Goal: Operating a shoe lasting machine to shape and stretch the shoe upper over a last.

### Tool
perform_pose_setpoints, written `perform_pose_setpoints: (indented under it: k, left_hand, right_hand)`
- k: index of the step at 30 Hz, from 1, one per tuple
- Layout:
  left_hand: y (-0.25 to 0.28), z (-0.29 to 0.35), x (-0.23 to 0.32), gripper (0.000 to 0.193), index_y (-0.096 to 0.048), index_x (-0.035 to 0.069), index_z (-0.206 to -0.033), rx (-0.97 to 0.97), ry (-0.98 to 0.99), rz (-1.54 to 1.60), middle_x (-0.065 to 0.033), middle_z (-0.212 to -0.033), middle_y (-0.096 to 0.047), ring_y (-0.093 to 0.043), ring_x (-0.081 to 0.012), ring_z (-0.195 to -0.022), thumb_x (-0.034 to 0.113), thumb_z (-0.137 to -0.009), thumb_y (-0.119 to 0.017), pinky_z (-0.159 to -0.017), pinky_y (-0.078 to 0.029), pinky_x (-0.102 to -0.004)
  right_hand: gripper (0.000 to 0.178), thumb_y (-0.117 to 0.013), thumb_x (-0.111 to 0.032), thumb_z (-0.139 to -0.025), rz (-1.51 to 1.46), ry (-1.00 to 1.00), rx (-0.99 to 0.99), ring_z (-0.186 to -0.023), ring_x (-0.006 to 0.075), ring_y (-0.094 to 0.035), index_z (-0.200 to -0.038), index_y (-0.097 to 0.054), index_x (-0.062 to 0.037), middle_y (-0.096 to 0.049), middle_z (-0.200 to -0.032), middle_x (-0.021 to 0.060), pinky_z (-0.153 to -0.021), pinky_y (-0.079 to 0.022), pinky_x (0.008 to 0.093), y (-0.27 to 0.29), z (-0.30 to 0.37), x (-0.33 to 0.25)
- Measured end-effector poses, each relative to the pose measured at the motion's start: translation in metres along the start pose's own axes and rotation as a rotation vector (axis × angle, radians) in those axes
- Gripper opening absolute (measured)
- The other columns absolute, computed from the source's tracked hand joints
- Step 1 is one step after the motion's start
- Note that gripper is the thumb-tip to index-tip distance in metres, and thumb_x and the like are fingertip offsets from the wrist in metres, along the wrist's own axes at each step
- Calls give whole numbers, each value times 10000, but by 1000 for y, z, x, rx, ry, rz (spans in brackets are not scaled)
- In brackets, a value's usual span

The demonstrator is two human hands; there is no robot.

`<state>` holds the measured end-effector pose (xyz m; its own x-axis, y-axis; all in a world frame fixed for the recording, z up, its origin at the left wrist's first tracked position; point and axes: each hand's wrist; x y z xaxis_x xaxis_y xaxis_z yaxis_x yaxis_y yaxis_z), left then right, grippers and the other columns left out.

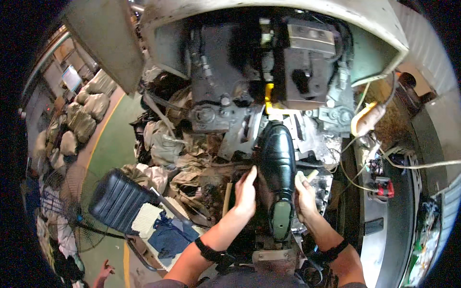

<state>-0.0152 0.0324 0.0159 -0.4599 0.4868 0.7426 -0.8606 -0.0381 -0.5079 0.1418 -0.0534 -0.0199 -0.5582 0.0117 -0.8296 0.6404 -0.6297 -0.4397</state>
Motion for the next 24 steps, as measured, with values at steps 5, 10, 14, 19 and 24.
perform_pose_setpoints:
  k: [5,10,14,19,24]
  left_hand:
    - [21,-19,-13,471,-647,-47,-1143,-45,71,156,-95,-1148,-661,-594,-185,-1036,369,-926,-678,-956,-437,-312]
    - [-3,-21,-12,436,-636,39,-1204,-134,171,188,-76,-1184,-676,-634,-244,-998,404,-1003,-511,-940,-487,-369]
    - [-13,-5,0,431,-638,53,-1213,-162,188,238,-66,-1198,-670,-634,-231,-1016,409,-1001,-518,-942,-493,-350]
    - [-18,-1,1,437,-638,47,-1223,-143,259,272,-75,-1202,-669,-642,-243,-1018,405,-995,-533,-918,-510,-360]
    - [-6,-9,-1,418,-639,5,-1181,-131,225,241,-98,-1147,-682,-663,-247,-956,369,-1000,-541,-864,-536,-371]
  right_hand:
    - [406,-614,-302,-982,148,-185,-13,-733,183,-667,-1247,-462,-34,-666,-909,127,-672,-600,318,18,17,-29]
    - [437,-654,-316,-948,-298,-91,-132,-1115,152,-567,-1306,-538,-95,-614,-1232,4,-947,-479,302,1,-25,22]
    - [540,-613,-242,-987,-255,13,-33,-1223,138,-487,-1448,-428,-29,-558,-1359,53,-1048,-401,289,-37,-6,2]
    - [513,-670,-163,-948,-204,54,25,-1211,149,-508,-1397,-500,18,-554,-1387,90,-1066,-384,277,-37,1,-4]
    - [421,-668,-94,-935,-157,80,113,-1148,129,-552,-1333,-576,4,-606,-1319,80,-1004,-433,255,-37,2,6]
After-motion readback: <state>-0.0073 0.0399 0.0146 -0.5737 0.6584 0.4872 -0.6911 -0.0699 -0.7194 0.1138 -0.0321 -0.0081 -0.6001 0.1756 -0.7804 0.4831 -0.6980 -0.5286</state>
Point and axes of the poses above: each hand's wrist, its own z-axis away from the middle knuckle, its own y-axis out of the back of the hand, x = y × z
